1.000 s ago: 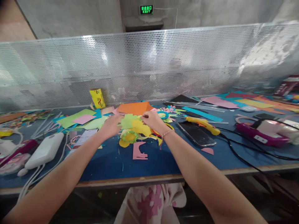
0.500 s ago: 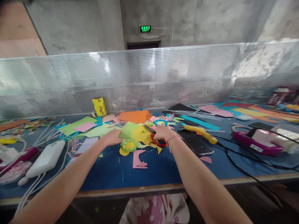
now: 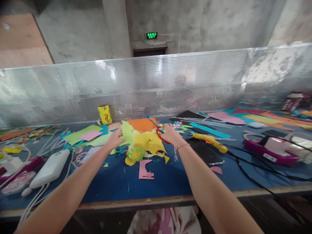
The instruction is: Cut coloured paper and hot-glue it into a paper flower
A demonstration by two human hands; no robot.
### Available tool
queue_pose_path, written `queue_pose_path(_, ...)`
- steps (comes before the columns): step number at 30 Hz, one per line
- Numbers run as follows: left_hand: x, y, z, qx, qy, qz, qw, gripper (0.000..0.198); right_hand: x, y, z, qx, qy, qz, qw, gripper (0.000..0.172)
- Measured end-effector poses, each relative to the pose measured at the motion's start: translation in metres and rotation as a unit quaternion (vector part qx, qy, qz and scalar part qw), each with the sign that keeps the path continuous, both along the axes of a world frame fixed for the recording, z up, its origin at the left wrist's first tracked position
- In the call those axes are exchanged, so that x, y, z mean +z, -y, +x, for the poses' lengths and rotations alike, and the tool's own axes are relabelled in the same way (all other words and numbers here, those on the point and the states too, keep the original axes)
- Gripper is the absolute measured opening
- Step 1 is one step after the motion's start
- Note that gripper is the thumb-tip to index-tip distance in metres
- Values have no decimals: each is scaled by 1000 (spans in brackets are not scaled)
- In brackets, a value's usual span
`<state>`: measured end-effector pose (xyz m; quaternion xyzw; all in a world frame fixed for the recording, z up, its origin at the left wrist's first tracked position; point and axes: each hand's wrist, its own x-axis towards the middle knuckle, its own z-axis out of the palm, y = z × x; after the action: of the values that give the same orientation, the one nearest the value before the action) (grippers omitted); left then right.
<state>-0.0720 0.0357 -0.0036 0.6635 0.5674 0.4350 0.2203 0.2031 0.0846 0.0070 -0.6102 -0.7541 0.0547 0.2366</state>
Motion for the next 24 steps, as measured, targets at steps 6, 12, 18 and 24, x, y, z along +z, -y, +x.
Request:
queue_pose_path(6, 4, 5, 7, -85, 234, 37, 968, 63, 0, 18, -35, 109, -310, -23, 944, 46)
queue_pose_path(12, 13, 22, 20, -180, 224, 3, 958, 67, 3, 38, -63, 184, -548, -44, 815, 48)
queue_pose_path(18, 26, 44, 38, -223, 227, -21, 948, 54, 16, 47, -63, 135, -622, -22, 771, 51)
queue_pose_path(24, 23, 42, 43, -132, 304, -26, 943, 38, 6, 44, -66, 186, -539, -44, 821, 48)
